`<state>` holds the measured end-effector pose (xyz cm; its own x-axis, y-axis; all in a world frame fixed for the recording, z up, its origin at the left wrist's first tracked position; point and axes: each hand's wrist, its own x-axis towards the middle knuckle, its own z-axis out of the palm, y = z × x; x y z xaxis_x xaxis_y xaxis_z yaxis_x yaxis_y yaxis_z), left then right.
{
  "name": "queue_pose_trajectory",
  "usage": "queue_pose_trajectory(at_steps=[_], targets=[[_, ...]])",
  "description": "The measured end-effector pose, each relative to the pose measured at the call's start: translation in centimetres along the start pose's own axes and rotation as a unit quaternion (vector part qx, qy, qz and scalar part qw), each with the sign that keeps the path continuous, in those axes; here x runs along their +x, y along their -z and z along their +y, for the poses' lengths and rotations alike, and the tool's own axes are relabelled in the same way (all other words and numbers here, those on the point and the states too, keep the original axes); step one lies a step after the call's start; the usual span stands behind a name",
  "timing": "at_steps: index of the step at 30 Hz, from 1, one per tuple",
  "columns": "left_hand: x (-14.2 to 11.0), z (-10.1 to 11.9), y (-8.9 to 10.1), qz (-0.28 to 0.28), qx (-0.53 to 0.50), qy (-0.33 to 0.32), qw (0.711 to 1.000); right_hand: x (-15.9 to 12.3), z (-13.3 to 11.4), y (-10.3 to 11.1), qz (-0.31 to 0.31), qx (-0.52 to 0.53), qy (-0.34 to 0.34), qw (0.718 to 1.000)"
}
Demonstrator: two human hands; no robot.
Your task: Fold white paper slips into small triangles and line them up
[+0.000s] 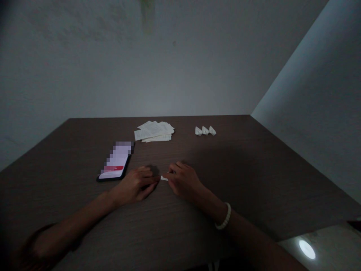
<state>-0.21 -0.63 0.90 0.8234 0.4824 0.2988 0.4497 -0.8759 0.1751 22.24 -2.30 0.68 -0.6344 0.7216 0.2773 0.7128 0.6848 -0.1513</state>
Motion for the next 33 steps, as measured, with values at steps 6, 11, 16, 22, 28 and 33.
queue_pose_trajectory(at_steps=[6,11,16,22,28,33], targets=[[-0.07,0.09,-0.02,0.012,0.020,-0.012,1.000,-0.03,-0.05,0.11,0.002,0.003,-0.001,1.000],[-0.18,0.00,-0.10,0.015,0.004,-0.010,1.000,-0.02,0.18,-0.14,0.000,0.009,0.007,1.000],[-0.13,-0.09,-0.11,0.003,-0.007,-0.007,1.000,-0.09,0.20,-0.52,0.002,0.017,0.030,0.999],[0.03,0.11,0.16,0.005,-0.009,-0.014,1.000,-0.04,0.03,-0.36,-0.005,0.012,0.013,1.000],[0.00,0.22,0.15,0.015,-0.020,-0.007,1.000,0.06,-0.18,-0.02,-0.005,-0.005,0.009,1.000],[-0.16,0.06,-0.05,0.013,-0.016,-0.001,1.000,-0.11,0.09,-0.03,0.027,0.003,-0.002,1.000]])
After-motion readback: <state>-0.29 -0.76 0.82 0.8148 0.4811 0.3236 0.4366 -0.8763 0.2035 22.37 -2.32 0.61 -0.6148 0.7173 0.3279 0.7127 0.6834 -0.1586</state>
